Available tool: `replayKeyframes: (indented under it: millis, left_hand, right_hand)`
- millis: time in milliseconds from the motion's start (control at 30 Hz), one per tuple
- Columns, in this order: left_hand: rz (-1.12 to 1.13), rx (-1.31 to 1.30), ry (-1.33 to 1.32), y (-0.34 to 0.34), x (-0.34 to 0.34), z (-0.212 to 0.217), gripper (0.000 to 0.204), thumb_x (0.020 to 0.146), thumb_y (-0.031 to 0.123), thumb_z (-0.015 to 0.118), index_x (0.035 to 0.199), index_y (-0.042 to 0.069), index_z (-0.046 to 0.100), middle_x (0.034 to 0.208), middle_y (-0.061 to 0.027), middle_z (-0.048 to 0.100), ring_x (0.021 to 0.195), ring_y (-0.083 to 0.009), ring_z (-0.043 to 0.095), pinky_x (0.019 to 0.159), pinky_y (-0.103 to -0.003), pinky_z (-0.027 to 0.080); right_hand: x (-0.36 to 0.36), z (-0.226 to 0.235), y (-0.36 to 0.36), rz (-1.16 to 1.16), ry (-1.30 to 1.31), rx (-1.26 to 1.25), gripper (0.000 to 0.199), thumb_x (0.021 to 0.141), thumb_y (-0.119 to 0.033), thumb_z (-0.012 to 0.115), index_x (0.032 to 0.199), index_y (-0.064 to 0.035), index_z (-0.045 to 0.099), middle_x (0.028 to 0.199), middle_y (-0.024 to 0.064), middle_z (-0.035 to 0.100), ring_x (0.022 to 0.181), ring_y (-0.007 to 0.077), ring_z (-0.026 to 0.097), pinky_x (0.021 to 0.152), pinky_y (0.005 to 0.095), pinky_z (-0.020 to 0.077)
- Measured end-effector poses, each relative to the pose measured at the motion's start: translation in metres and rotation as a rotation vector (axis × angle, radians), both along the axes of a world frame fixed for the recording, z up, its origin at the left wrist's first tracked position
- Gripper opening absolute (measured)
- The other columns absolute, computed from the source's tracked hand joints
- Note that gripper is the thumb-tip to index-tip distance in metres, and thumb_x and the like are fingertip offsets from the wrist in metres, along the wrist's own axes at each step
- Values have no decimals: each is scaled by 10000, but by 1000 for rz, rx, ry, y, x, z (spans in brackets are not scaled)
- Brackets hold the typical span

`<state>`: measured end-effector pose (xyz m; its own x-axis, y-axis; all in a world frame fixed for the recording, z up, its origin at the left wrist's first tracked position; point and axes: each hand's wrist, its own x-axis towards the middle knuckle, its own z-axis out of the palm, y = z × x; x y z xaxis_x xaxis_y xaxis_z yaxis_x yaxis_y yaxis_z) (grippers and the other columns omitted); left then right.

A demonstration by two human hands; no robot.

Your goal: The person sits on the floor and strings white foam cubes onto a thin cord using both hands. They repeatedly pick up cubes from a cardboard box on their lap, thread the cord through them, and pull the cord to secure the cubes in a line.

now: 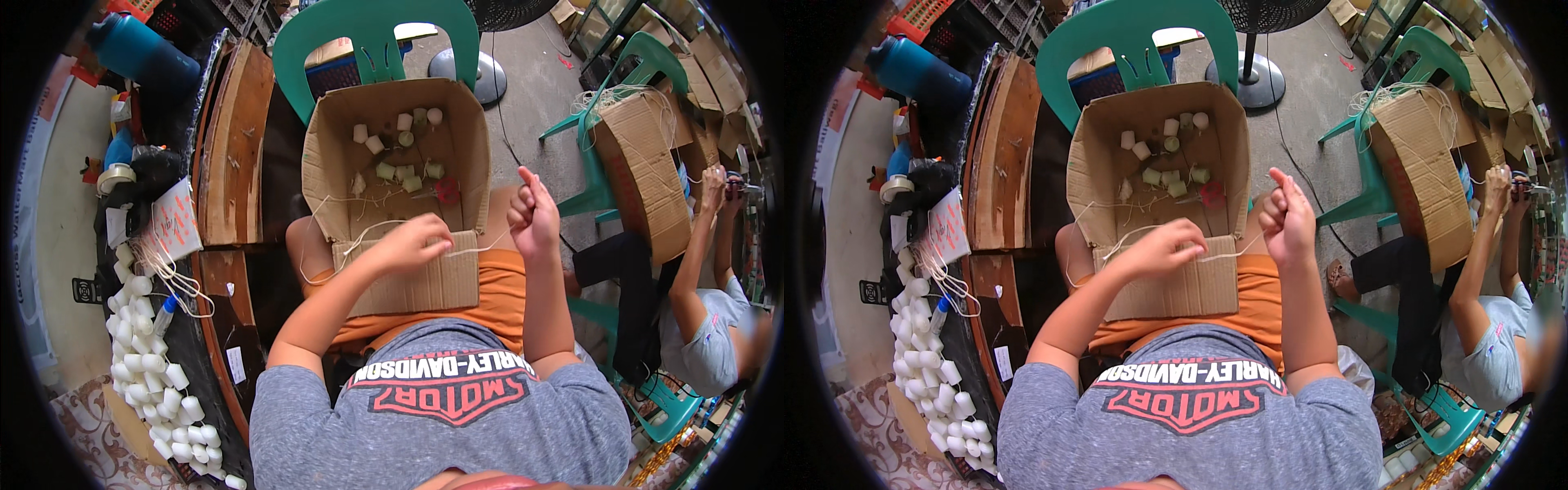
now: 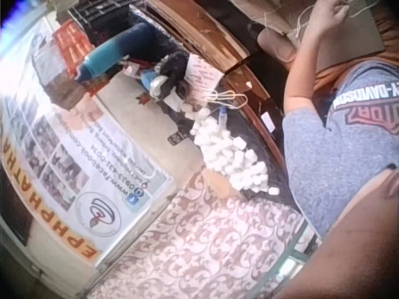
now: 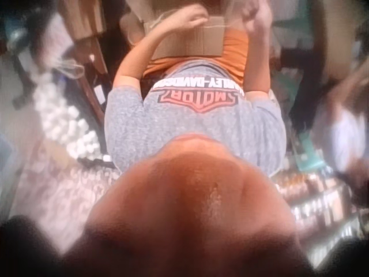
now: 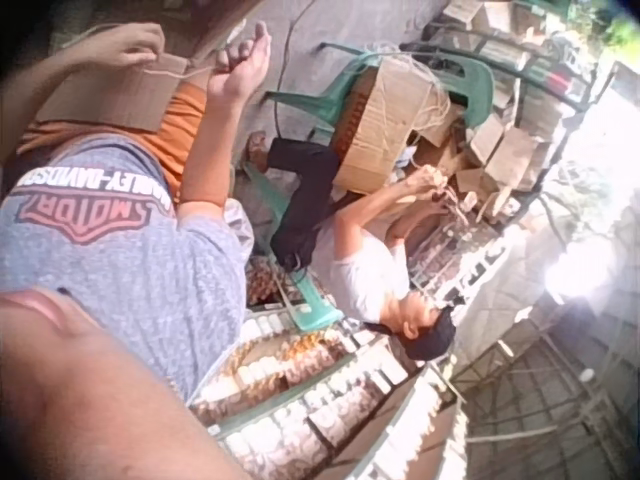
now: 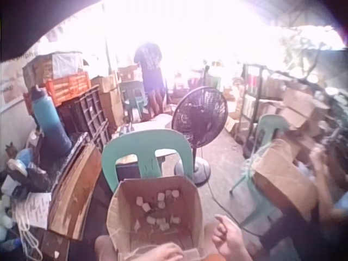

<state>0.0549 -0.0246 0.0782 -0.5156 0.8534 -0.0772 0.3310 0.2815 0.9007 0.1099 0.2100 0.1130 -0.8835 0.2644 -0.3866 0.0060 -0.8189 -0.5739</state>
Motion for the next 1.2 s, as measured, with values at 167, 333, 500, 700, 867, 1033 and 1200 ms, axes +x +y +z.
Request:
replayKeyframes:
  millis: [167,333,500,700,867,1033,1200]
  left_hand:
    - [448,-7,-102,-5,-102,-50,216,904,208,555,1023,47,636,985,-64,630,934,-166,580,841,-296,447]
    - [694,-410,397,-20,-174,-132,321,831,106,502,1146,90,562,1204,-132,539,1004,-312,585,837,-402,488]
    - [414,-689,581,-26,-183,-154,344,853,113,500,1196,103,507,1219,-163,469,1033,-342,554,827,-477,483]
    - [507,-811,465,-19,-172,-172,307,906,191,486,1187,68,466,1211,-201,464,969,-361,581,809,-481,502]
    - [660,-280,-229,-31,-172,-140,358,935,274,520,1198,41,451,1131,-157,541,954,-285,604,777,-389,526]
    - [594,563,-1037,-49,-107,-34,482,906,405,556,1217,50,453,1074,-90,573,947,-193,596,772,-302,529]
    - [395,1058,-1353,-53,-37,1,492,908,378,532,1267,60,420,1153,-136,560,974,-222,601,814,-285,538]
  right_hand:
    - [2,-10,-28,192,-63,270,296,977,-267,466,1129,-41,583,612,-70,359,486,18,276,422,185,212]
    - [4,-26,-52,312,5,747,231,908,-212,609,1056,-52,682,827,-11,581,791,48,516,679,185,420]
    - [-1,-26,-53,447,34,681,189,894,-149,621,1020,-25,686,886,8,593,899,89,538,775,223,447]
    - [-13,-29,-53,586,-120,546,247,937,-213,556,1082,-39,656,848,-6,537,733,82,509,690,212,437]
    - [-20,-34,-64,527,128,959,264,968,-157,482,1161,-23,604,724,-25,444,644,50,419,604,189,390]
    - [-19,-18,-73,515,15,804,234,918,-36,534,1148,-25,575,842,20,620,745,64,547,682,205,458]
    - [-8,-10,-88,466,124,811,166,911,-15,550,1074,-2,583,902,35,656,775,68,578,688,192,467]
